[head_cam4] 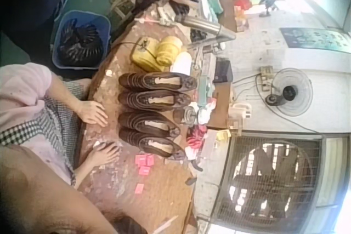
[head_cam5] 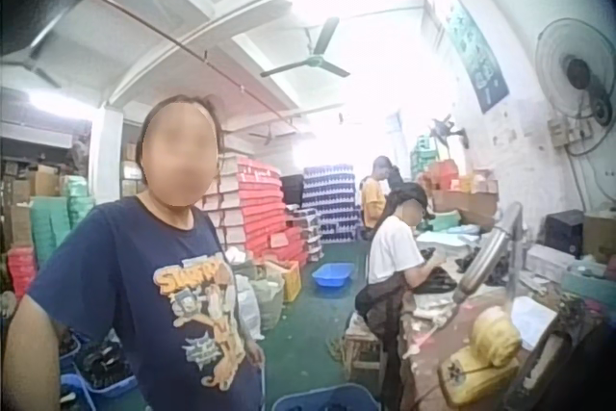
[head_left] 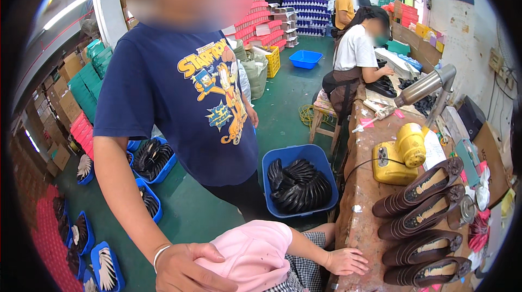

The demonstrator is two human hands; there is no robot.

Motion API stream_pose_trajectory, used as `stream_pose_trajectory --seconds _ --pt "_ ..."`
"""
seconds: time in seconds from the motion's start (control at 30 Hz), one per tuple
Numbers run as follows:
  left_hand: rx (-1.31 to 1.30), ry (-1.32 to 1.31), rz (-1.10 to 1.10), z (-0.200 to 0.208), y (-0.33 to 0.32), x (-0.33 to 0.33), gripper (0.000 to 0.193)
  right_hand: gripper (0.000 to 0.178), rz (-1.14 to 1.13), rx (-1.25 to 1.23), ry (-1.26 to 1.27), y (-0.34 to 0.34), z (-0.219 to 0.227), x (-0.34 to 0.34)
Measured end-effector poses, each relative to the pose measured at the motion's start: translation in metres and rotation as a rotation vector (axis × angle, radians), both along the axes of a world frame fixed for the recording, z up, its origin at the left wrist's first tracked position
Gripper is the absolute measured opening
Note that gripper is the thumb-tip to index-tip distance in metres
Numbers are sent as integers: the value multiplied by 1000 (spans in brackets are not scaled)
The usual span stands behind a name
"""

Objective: Attaching decorative bows to women's flat shoes using glue in a manufacturing setting.

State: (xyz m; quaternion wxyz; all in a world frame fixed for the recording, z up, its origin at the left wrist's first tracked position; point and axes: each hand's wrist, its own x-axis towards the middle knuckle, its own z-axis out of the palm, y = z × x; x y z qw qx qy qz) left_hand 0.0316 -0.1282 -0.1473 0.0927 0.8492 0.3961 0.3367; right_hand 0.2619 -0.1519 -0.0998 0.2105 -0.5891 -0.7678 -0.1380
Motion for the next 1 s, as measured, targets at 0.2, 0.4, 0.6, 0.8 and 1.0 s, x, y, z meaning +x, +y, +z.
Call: stream_pose_trajectory --seconds 0.2,0.4,0.6,0.8,1.0 --pt "-2 0 -5 1 1 -1 42 48 -19 -71 12 0 7 -2" --pt "21 -28 -4 2 1 -2 41 47 10 -8 0 2 4 -2" --pt "-10 -33 -14 1 3 -3 41 46 15 6 -7 2 5 -3" --pt "-2 -28 -10 -1 5 -3 41 47 18 11 -3 4 3 -3" --pt "-18 -41 -19 -1 6 -2 42 46 16 -2 8 6 1 -4"
